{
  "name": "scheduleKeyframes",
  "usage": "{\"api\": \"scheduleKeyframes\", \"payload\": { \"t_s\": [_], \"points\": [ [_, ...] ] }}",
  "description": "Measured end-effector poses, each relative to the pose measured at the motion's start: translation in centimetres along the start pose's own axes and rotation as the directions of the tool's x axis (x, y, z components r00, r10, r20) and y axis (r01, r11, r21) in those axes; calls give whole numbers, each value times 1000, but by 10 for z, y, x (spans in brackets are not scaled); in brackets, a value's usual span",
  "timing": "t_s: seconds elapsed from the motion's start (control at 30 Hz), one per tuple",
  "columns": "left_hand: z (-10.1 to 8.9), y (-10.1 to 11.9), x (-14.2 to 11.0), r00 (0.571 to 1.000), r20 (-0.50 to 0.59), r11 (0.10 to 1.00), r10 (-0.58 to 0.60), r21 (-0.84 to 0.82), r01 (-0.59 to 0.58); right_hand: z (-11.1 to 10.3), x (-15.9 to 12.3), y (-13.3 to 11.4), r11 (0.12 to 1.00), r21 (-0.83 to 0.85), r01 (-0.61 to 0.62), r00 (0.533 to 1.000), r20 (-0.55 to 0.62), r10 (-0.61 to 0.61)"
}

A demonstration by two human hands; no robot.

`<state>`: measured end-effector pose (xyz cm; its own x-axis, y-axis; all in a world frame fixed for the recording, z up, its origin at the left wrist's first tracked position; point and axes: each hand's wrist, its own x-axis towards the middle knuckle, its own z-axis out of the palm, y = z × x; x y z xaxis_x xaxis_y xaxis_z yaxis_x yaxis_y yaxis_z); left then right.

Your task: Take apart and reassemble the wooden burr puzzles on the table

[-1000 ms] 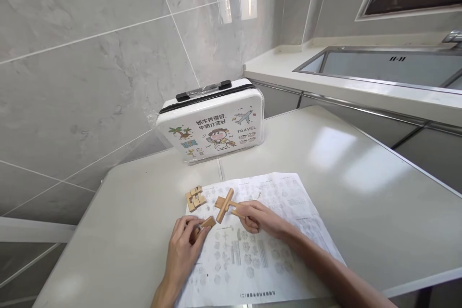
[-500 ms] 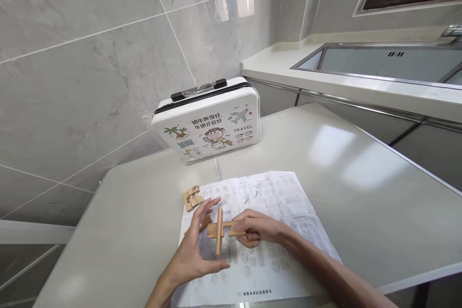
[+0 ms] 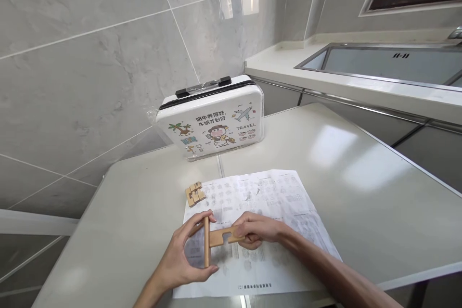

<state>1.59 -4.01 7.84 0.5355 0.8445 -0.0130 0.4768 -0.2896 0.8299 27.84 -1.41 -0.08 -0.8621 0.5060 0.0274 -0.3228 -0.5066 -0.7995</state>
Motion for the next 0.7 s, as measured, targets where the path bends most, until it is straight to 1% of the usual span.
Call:
{"api": "scheduleKeyframes", "payload": {
  "t_s": [0.1,0.17,0.2,0.3,0.33,0.37,0.4,0.43,0.47,0.5,0.53,0.57,0.6,0.63,0.7],
  "points": [
    [-11,-3,-16,1000,-12,998,18,60,-17,7,2,3,1000,-18,-24,1000,2,24],
    [-24,-9,-29,998,-64,993,26,119,-18,9,-1,2,999,-25,-22,999,-26,21],
    [-33,-14,-36,993,-116,989,26,150,-8,10,-4,0,1000,-27,-15,999,-48,14],
    [-56,-32,-57,976,-212,951,-52,289,114,11,-14,-13,998,-66,-22,991,-136,13],
    [-60,-39,-63,966,-243,924,-87,342,169,12,-16,-19,988,-136,-80,983,-175,55],
    [-62,-44,-67,961,-255,896,-110,392,207,14,-16,-25,959,-231,-165,974,-191,122],
    [-61,-49,-70,961,-253,874,-108,438,213,17,-14,-30,908,-334,-255,960,-203,195],
    [-58,-51,-72,967,-237,856,-90,478,197,20,-11,-34,833,-445,-328,942,-213,258],
    [-54,-52,-72,977,-207,845,-59,510,159,23,-5,-37,740,-563,-369,929,-218,298],
    [-49,-51,-71,986,-165,839,-21,533,107,26,1,-39,632,-677,-378,923,-223,313],
    [-44,-49,-69,992,-125,835,17,547,55,29,9,-39,531,-767,-360,924,-217,314],
    [-40,-45,-67,996,-76,835,40,550,8,31,16,-39,448,-825,-345,922,-207,328],
    [-36,-41,-65,997,-19,839,73,542,-51,33,24,-38,392,-854,-341,913,-201,356],
    [-34,-37,-63,993,37,841,111,529,-113,34,32,-36,356,-867,-349,900,-204,385],
    [-33,-29,-59,976,129,837,177,502,-219,34,46,-35,316,-870,-378,867,-213,451]
  ]
}}
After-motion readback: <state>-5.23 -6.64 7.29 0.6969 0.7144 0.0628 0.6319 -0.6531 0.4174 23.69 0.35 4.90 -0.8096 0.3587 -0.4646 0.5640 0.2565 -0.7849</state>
